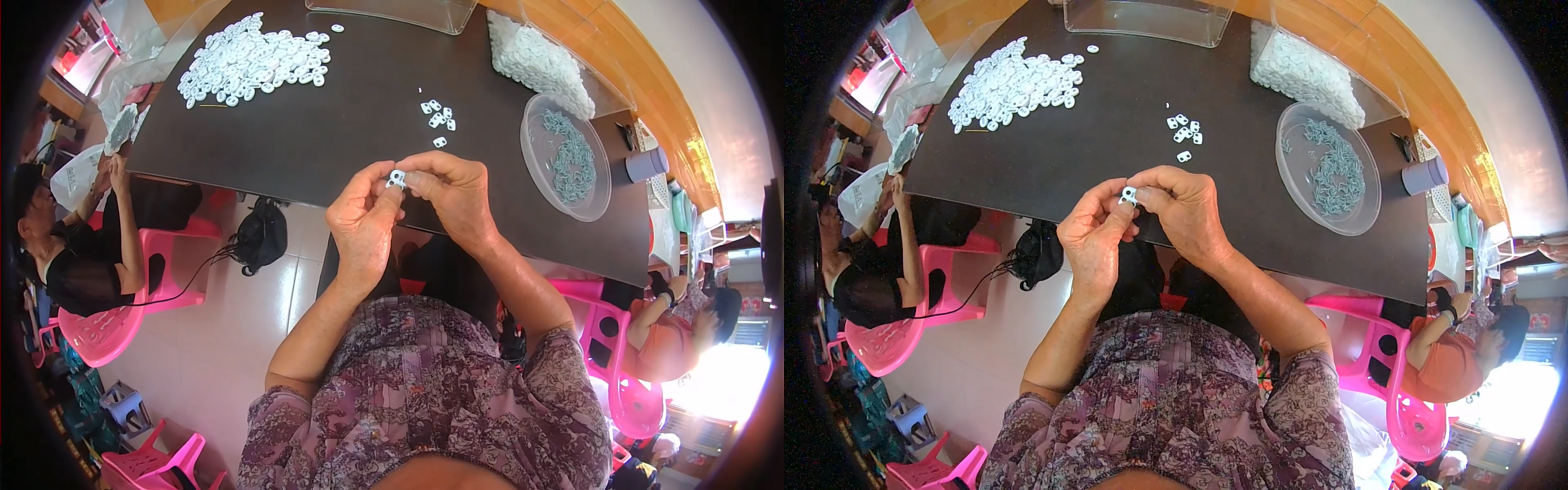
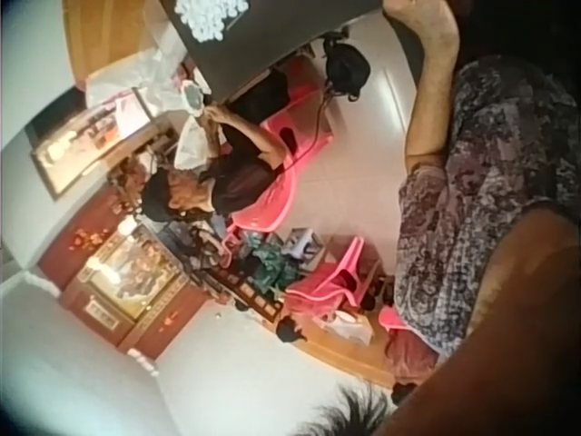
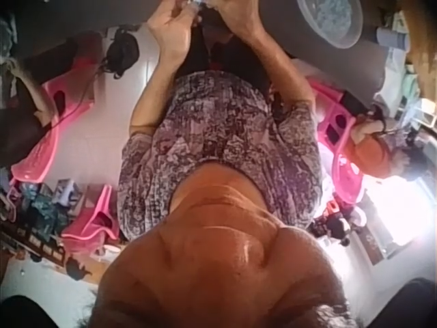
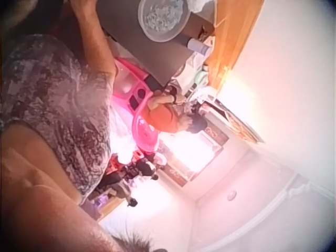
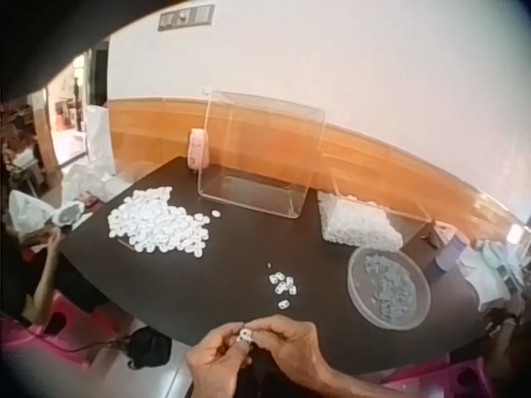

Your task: The recorder is manually inserting small blue plastic pins into white circular plastic components.

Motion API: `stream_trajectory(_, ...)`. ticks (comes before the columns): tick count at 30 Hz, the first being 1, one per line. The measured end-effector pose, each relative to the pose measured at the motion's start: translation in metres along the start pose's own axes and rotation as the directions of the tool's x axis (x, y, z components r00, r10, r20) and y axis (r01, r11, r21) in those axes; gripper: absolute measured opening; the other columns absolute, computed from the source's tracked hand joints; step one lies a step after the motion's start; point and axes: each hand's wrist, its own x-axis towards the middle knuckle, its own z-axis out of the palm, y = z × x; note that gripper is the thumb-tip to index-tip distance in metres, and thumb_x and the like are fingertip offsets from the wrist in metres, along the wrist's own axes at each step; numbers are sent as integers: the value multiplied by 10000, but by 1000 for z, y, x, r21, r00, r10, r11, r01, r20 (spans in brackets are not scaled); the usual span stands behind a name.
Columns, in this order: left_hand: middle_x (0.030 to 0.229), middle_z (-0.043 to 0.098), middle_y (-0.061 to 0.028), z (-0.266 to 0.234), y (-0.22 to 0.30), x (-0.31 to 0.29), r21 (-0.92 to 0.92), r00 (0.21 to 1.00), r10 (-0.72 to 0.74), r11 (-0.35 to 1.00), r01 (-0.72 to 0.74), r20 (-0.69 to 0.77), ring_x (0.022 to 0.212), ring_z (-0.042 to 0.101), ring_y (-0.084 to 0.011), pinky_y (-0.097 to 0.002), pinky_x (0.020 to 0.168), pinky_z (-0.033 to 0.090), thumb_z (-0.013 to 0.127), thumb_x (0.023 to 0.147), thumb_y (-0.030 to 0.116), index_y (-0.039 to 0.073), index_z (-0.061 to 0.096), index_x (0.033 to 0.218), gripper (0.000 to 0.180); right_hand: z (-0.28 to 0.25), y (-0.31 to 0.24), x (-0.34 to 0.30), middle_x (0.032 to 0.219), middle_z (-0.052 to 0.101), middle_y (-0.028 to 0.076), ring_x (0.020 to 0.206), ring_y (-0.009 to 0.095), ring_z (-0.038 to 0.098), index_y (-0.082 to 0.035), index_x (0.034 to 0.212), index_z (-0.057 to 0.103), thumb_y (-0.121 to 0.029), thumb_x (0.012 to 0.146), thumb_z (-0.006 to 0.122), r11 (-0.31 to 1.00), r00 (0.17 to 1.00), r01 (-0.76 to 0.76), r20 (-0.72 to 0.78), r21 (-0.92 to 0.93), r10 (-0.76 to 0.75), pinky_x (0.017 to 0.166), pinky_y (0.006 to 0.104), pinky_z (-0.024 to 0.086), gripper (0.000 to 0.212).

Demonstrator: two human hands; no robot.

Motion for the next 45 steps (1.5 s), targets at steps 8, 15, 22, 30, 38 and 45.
stream_trajectory(8,737,587,-40,-1,2,3,-39,998,-48,998,50,49,610,555,-91,-191,506,444,580,836,-21,-44,592,1062,227,-3,-4,-1,790,639,44,740,82,584,39,933,632,38,824,567,999,999,-44,19,11,44,650,213,479,127)
stream_trajectory(15,754,610,-73,2,8,6,-98,999,-36,994,37,10,600,555,-112,-216,509,445,591,829,-14,-67,606,1024,203,-1,-6,-4,850,631,41,762,77,576,31,1003,599,33,810,589,990,998,-38,54,134,31,664,218,470,193)
stream_trajectory(22,791,633,-73,2,9,8,-169,997,-63,984,56,-41,612,551,-92,-210,550,452,578,813,-46,-84,614,993,187,-2,-4,-6,817,571,50,700,105,530,-3,1058,587,45,713,660,888,945,326,97,-325,-311,643,239,449,355)
stream_trajectory(30,871,643,-91,7,15,5,-133,996,-67,989,60,-52,723,572,-109,-221,641,454,581,832,-4,-73,622,993,179,1,1,-7,803,581,63,691,127,541,-12,1006,615,55,683,678,777,869,456,29,-434,-494,606,240,450,336)
stream_trajectory(38,900,638,-73,3,13,0,-136,999,12,991,-7,38,756,559,-104,-220,654,445,604,849,44,-57,624,1022,201,0,1,-12,806,601,63,686,125,545,-4,988,634,53,687,681,854,899,409,-16,-321,-437,606,234,447,310)
stream_trajectory(45,928,616,-49,2,3,-3,-10,978,206,979,-206,40,779,541,-85,-214,682,452,581,882,88,-45,619,1056,222,5,-4,-16,819,609,68,699,116,540,5,997,634,56,693,682,885,904,396,-63,-245,-422,613,236,447,312)
